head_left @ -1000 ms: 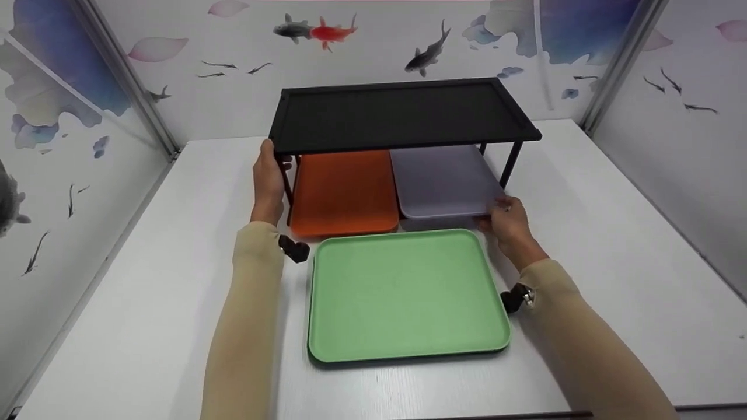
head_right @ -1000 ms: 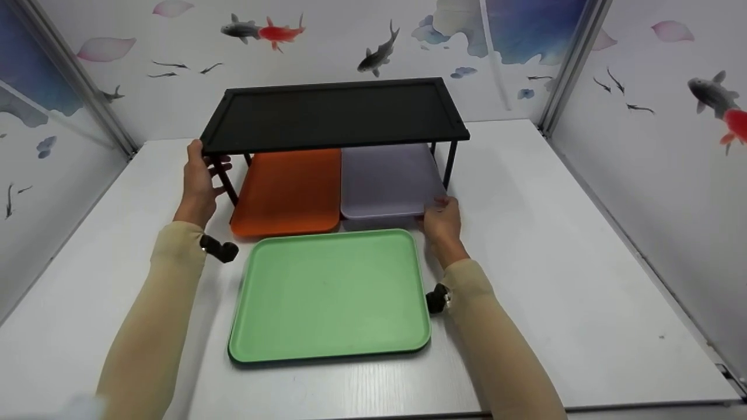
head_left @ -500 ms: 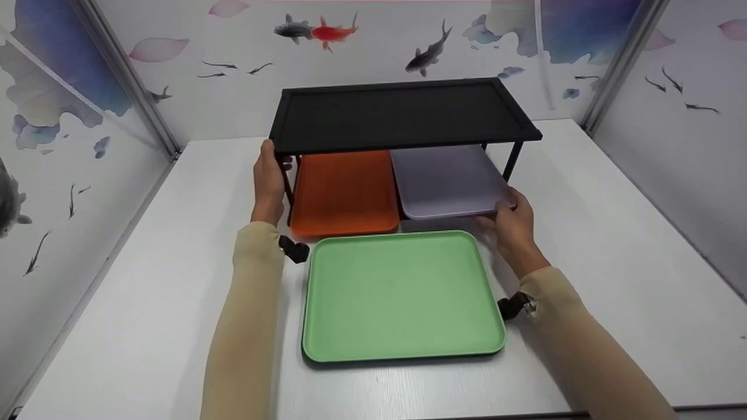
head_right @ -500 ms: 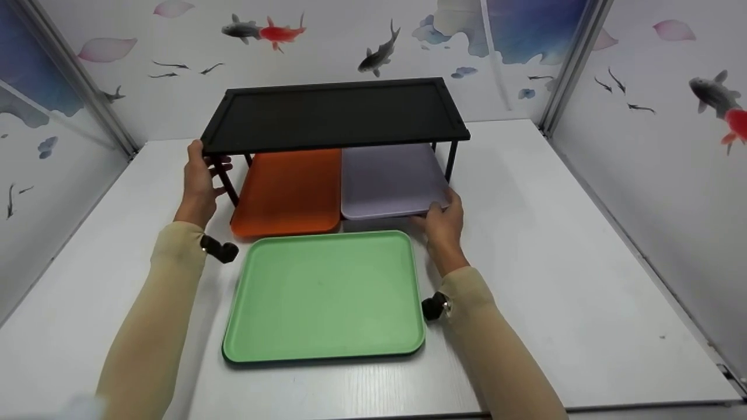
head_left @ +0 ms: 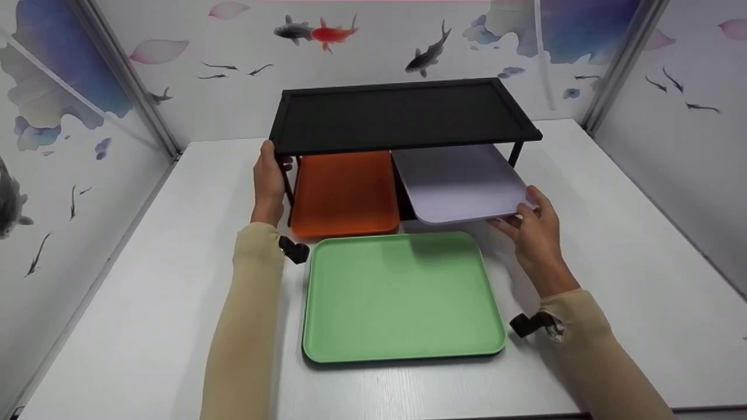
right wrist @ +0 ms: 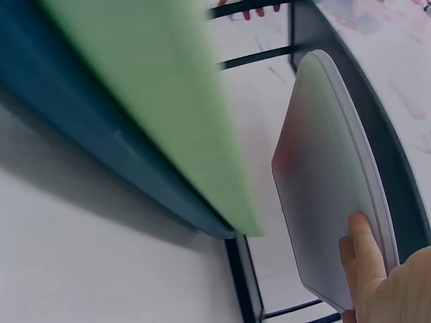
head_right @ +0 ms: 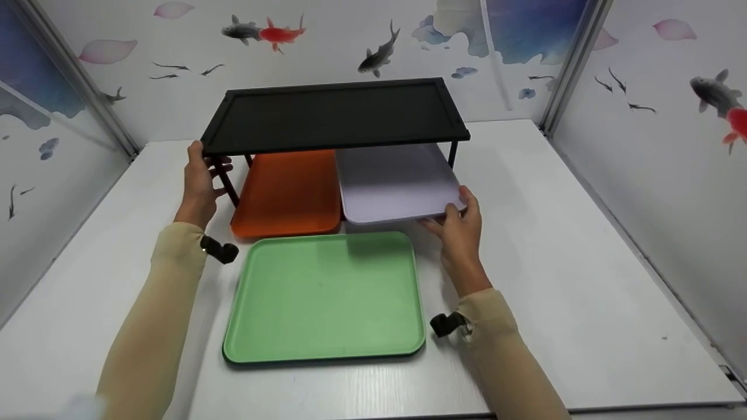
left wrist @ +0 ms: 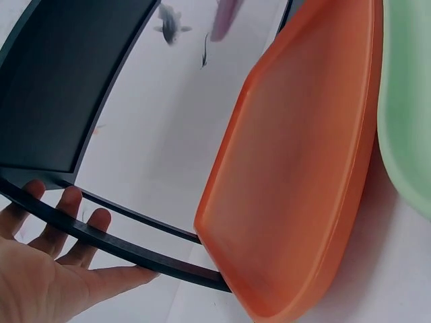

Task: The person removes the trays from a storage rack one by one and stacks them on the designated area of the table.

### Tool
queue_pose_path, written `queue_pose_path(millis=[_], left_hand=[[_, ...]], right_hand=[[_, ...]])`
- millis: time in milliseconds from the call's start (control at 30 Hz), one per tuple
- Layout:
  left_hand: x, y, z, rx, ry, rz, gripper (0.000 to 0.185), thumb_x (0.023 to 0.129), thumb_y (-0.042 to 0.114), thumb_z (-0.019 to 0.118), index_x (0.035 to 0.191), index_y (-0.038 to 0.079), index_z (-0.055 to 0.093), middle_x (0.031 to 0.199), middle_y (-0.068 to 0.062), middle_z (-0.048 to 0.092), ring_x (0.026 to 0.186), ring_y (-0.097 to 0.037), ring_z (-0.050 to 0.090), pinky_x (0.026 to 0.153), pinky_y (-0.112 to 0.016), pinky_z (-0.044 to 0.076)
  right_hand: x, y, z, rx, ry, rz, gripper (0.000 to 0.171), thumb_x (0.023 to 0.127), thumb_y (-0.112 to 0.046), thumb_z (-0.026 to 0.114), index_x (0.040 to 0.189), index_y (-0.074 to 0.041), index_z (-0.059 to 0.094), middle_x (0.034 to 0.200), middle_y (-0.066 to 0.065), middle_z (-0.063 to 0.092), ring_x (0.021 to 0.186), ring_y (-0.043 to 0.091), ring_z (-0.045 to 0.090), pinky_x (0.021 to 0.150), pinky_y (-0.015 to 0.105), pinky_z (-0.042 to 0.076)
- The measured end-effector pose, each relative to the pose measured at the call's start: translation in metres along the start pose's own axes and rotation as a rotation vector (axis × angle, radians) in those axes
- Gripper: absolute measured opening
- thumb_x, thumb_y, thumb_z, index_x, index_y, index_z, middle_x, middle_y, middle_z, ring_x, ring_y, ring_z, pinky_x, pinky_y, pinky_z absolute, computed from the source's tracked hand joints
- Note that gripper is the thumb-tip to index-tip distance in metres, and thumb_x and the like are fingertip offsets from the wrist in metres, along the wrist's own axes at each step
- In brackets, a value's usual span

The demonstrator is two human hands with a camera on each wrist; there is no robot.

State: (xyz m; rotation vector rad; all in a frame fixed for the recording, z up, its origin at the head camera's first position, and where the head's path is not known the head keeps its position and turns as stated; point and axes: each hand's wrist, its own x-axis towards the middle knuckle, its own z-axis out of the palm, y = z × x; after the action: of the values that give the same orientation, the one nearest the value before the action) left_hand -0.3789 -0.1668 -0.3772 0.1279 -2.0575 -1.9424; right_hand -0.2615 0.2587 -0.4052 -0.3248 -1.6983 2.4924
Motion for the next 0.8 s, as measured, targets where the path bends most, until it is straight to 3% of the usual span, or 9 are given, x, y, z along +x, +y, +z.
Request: queue_pose_path(millis=[333, 500, 800], left_hand=[[-0.001, -0.002, 0.000, -0.002, 0.001, 0.003, 0.051, 0.106, 0.055, 0.026, 0.101, 0.015, 0.057, 0.106, -0.006, 0.054, 0.108, -0.028, 0.052, 0.092, -0.037, 0.040], [-0.001, -0.004, 0.001, 0.003, 0.002, 0.000, 0.048, 0.106, 0.054, 0.026, 0.097, 0.018, 0.056, 0.105, -0.005, 0.054, 0.108, -0.028, 0.052, 0.092, -0.037, 0.040], [0.002, -0.003, 0.000, -0.018, 0.001, -0.002, 0.053, 0.106, 0.054, 0.026, 0.100, 0.010, 0.055, 0.105, -0.006, 0.053, 0.110, -0.029, 0.052, 0.097, -0.039, 0.040]], right_hand=[[-0.018, -0.010, -0.011, -0.050, -0.023, -0.078, 0.057, 0.111, -0.014, 0.022, 0.165, -0.018, 0.004, 0.167, 0.018, 0.005, 0.112, 0.023, 0.057, 0.087, 0.034, 0.058], [-0.021, -0.010, -0.014, -0.060, -0.017, -0.080, 0.057, 0.110, -0.013, 0.021, 0.164, -0.019, 0.007, 0.167, 0.018, 0.007, 0.112, 0.024, 0.056, 0.083, 0.034, 0.060], [-0.021, -0.011, -0.021, -0.061, -0.005, -0.071, 0.054, 0.111, -0.017, 0.023, 0.164, -0.021, 0.013, 0.162, 0.015, 0.017, 0.110, 0.025, 0.057, 0.080, 0.036, 0.061]])
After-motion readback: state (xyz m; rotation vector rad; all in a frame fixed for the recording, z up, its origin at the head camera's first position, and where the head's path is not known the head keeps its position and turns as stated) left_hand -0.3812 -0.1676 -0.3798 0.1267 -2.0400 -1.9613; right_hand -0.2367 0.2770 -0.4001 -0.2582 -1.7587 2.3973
